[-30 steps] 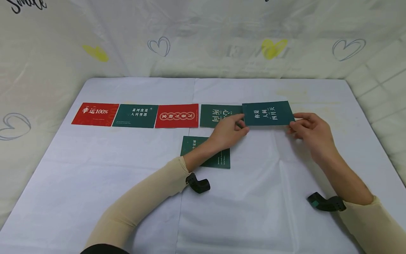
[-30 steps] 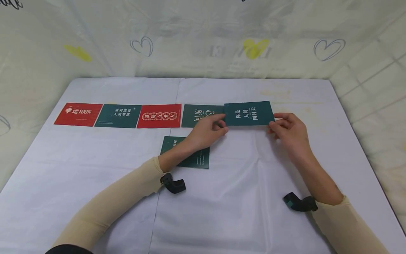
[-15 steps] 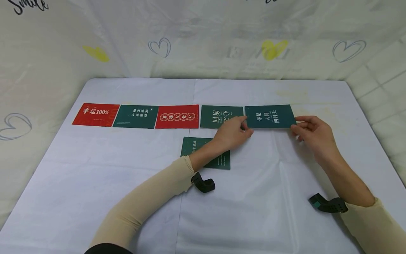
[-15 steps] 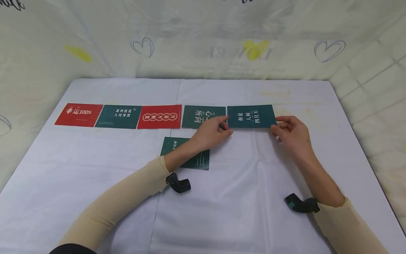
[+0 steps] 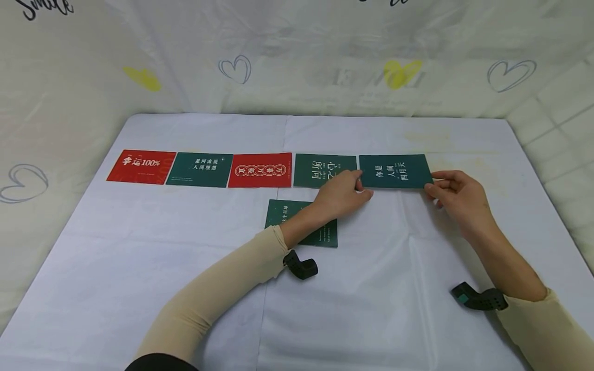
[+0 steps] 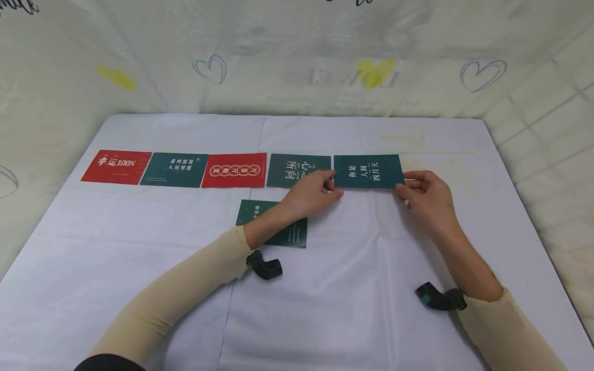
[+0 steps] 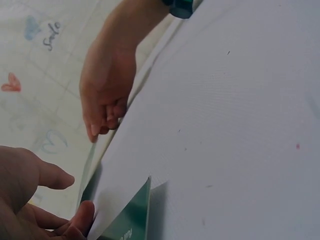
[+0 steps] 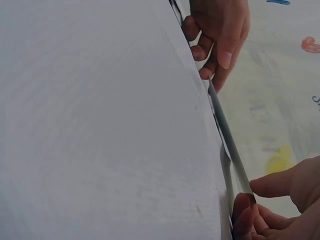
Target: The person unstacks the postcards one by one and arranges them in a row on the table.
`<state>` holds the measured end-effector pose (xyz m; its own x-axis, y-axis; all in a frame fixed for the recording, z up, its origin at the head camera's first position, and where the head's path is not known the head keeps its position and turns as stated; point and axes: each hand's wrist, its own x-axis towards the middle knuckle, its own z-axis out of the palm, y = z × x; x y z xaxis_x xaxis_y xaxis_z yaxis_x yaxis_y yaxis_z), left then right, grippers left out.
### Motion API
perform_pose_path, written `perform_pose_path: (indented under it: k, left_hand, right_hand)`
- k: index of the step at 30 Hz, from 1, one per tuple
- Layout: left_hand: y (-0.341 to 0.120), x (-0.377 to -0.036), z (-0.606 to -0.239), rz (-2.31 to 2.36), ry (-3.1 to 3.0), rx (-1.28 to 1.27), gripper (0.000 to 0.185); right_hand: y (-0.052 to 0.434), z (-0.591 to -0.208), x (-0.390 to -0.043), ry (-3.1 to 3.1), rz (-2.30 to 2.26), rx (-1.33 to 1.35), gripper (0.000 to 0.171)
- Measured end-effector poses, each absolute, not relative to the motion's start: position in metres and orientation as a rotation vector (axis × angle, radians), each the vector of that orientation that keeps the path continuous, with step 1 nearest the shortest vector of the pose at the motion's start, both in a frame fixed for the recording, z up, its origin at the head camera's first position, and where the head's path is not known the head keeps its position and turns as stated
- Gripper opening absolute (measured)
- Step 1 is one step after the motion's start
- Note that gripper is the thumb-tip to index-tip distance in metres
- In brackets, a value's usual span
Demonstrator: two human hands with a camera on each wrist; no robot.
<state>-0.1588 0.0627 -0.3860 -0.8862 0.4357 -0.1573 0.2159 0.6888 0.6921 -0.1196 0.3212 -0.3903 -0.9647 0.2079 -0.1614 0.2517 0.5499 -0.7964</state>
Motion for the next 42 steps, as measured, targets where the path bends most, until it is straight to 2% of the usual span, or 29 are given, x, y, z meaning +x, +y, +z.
perform_pose_path:
  k: [17, 27, 34, 42]
  left_hand:
    - [0.063, -0.157, -0.385, 0.907, 2.628, 0.517, 0.056]
    - [0.062, -0.157, -0.384, 0.88, 2.634, 0.55, 0.054]
    - [0.059, -0.158, -0.384, 1.028, 2.583, 0.556, 0.054]
    - [0.048, -0.155, -0.388, 1.296, 2.448, 0.621, 0.042]
  right_hand:
    - [0.321, -0.393, -0.121, 2.769, -1.333, 0.428, 0.05]
    - [0.318, -0.391, -0.12, 2.815, -1.192, 0.463, 0.058]
    - [0.316, -0.387, -0.121, 2.826, -1.171, 0.465, 0.062]
    - [0.311, -0.382, -0.113, 2.876, -1.186, 0.428, 0.062]
